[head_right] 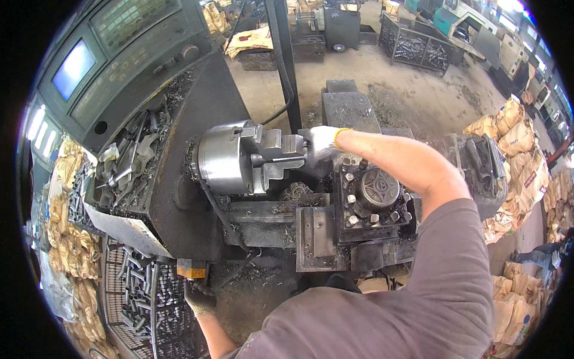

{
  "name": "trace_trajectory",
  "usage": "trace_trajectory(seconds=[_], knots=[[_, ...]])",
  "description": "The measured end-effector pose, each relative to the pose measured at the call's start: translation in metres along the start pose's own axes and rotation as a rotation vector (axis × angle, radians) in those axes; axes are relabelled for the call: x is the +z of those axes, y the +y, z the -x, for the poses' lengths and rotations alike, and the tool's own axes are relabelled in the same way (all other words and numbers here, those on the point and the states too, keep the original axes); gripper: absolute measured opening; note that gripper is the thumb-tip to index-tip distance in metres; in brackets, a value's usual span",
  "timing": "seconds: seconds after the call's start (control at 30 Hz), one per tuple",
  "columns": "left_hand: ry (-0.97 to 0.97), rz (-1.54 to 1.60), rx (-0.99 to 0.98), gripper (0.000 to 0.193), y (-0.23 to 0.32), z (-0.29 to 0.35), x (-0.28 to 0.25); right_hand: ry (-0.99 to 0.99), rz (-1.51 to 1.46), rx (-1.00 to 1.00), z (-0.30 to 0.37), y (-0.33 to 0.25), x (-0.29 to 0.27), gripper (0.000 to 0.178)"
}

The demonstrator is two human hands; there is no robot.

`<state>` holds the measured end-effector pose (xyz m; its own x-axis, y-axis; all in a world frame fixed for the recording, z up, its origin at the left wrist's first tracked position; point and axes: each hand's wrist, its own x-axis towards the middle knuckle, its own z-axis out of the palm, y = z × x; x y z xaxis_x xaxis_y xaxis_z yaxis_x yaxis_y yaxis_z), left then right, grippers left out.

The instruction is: The person operates a metal turning machine, repeatedly loading cylindrical metal tubes into the chuck, starting the machine, and removing the processed parts. The person places the finished parts into a nearby container.

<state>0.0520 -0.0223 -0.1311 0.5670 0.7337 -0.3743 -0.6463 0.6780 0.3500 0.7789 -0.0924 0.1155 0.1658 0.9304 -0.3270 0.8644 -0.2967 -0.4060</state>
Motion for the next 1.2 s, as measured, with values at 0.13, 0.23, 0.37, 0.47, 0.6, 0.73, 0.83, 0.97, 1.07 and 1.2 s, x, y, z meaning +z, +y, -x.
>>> trace_trajectory(seconds=[0.13,0.23,0.37,0.47,0.6,0.73,0.83,0.97,1.07,1.2], knots=[[0.308,-0.734,0.429,0.042,-0.015,-0.017,0.016,0.086,-0.101,-0.155,0.009,-0.018,-0.003,0.062],[0.591,-0.76,0.656,0.031,-0.04,-0.025,0.066,0.084,0.192,0.0,0.025,-0.02,-0.006,0.071],[0.785,-0.967,0.663,0.039,-0.033,-0.009,0.066,0.44,0.138,0.018,0.088,-0.061,-0.017,0.067],[0.823,-1.477,1.051,0.048,-0.048,0.018,0.161,0.607,-0.184,-0.215,0.172,-0.11,-0.008,0.047],[0.054,-1.504,1.816,0.039,-0.04,0.004,0.283,0.635,-0.253,-0.412,0.253,-0.163,0.039,0.032],[-0.26,-1.865,1.658,0.046,-0.048,-0.067,0.45,0.596,-0.187,-0.387,0.294,-0.165,0.077,0.038],[0.043,-2.126,1.273,0.078,-0.043,-0.139,0.536,0.588,-0.252,-0.272,0.321,-0.15,0.091,0.039],[0.314,-2.487,1.222,0.09,0.008,-0.227,0.58,0.649,-0.358,-0.106,0.368,-0.119,0.115,0.038],[0.387,-2.526,1.077,0.09,0.017,-0.236,0.593,0.681,-0.532,0.069,0.393,-0.1,0.14,0.038],[0.035,-2.08,1.612,0.076,-0.068,-0.165,0.572,0.736,-0.485,0.205,0.423,-0.11,0.157,0.042]])
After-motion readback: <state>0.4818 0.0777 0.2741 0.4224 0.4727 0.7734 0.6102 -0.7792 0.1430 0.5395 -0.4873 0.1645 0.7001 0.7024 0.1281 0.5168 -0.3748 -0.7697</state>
